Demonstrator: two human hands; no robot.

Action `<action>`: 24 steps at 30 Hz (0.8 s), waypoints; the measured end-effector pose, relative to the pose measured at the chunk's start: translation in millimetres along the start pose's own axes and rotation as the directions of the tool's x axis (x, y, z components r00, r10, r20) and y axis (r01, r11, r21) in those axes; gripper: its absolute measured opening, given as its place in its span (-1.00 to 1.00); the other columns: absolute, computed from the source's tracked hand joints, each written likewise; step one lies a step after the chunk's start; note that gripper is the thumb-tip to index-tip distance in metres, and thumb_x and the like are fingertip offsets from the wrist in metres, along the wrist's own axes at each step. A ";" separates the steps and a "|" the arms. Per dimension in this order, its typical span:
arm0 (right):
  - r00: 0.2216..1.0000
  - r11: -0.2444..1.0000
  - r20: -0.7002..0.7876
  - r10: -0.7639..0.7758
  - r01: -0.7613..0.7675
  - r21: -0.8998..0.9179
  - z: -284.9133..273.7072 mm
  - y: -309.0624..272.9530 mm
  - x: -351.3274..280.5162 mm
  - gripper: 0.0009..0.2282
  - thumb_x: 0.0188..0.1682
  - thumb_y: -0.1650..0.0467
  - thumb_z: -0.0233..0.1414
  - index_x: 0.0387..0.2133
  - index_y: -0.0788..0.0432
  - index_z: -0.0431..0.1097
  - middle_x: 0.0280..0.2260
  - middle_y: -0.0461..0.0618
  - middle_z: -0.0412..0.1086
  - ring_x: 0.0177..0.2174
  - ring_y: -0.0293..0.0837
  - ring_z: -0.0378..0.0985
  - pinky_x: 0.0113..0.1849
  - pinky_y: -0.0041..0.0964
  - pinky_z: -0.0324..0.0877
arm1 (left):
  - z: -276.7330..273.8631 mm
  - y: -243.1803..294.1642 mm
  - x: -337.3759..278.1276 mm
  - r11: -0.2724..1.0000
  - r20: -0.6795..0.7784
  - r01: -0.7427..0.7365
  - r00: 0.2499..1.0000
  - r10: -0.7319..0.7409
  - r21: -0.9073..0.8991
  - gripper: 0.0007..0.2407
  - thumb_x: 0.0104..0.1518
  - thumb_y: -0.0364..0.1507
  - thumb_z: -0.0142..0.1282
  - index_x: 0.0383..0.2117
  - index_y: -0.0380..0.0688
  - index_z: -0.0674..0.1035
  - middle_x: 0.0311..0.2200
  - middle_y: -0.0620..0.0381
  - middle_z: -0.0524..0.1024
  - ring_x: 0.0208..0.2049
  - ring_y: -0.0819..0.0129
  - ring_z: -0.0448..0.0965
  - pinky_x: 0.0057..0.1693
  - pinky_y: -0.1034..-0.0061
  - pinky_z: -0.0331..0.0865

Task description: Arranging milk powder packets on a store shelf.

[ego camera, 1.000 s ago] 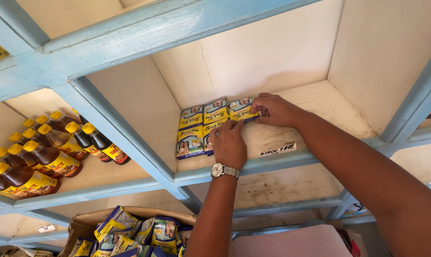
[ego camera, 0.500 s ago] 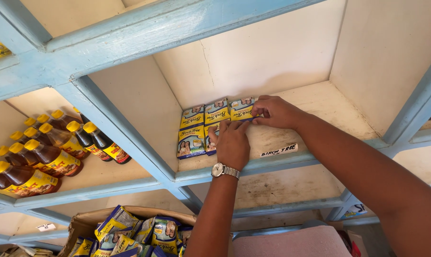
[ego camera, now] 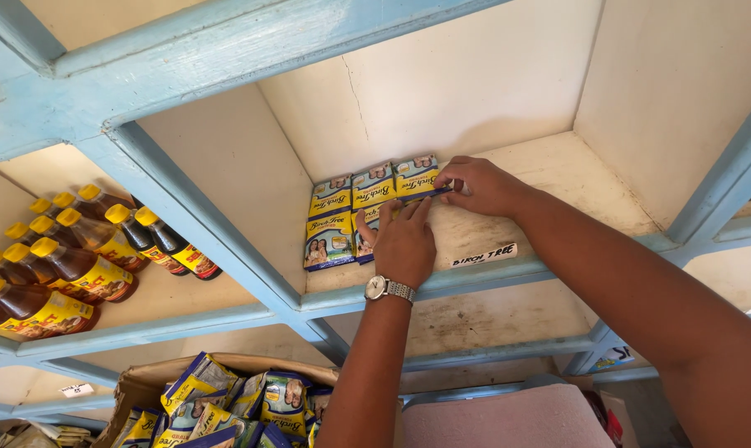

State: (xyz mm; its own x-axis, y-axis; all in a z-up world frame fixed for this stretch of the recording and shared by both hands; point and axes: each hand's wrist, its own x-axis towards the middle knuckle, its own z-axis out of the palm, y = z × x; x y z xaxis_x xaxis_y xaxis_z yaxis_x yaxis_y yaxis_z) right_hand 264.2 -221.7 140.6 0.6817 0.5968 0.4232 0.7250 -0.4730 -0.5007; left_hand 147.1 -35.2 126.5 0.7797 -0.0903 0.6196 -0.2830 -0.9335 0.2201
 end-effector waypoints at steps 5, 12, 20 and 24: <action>0.998 0.999 0.030 0.053 -0.053 -0.007 -2.0 -7.0 0.2 -0.73 -0.11 0.37 0.24 -0.13 0.14 0.48 -0.15 0.00 0.45 -0.23 -0.07 0.54 -0.19 -0.21 0.47 | 4.3 -2.5 0.8 1.000 -0.041 0.023 0.999 -0.022 0.021 -0.66 0.10 -0.43 0.07 0.04 0.00 0.59 -0.05 0.18 0.62 0.15 0.19 0.39 0.29 -0.40 -0.31; 1.000 0.999 0.018 -0.018 0.019 -0.030 -0.3 0.0 -0.8 -0.68 -0.12 0.35 0.24 -0.09 0.13 0.47 -0.10 0.02 0.45 -0.12 -0.01 0.51 -0.10 -0.14 0.44 | 5.3 -4.2 -1.3 0.998 -0.025 0.047 0.999 -0.046 0.045 -0.64 0.13 -0.54 -0.03 0.07 0.00 0.59 -0.06 0.18 0.62 0.16 0.20 0.41 0.31 -0.39 -0.30; 0.999 0.996 0.026 -0.043 0.044 -0.081 4.0 10.7 0.1 -0.64 -0.12 0.34 0.25 -0.05 0.14 0.44 -0.07 0.06 0.41 -0.04 0.03 0.44 -0.04 -0.10 0.39 | 1.3 -4.5 -2.8 1.000 -0.013 0.018 1.000 -0.018 -0.010 -0.60 0.03 -0.63 -0.06 -0.03 0.08 0.65 -0.02 0.24 0.62 0.16 0.18 0.41 0.31 -0.37 -0.31; 1.000 1.000 -0.002 -0.026 0.026 0.005 0.7 2.2 -2.2 -0.66 -0.09 0.31 0.23 -0.06 0.11 0.43 -0.05 0.04 0.36 -0.07 -0.02 0.45 -0.08 -0.18 0.44 | -5.9 -1.4 -3.0 0.999 0.001 0.013 1.000 -0.013 -0.042 -0.63 0.02 -0.64 -0.04 -0.12 0.08 0.69 -0.05 0.23 0.62 0.15 0.19 0.41 0.32 -0.32 -0.30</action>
State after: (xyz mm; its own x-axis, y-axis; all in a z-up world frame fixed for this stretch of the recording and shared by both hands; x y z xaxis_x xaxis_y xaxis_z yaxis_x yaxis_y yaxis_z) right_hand 264.2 -223.5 138.1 0.6627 0.6077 0.4376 0.7420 -0.4542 -0.4931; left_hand 141.9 -31.6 128.8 0.7839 -0.0784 0.6159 -0.2958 -0.9193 0.2595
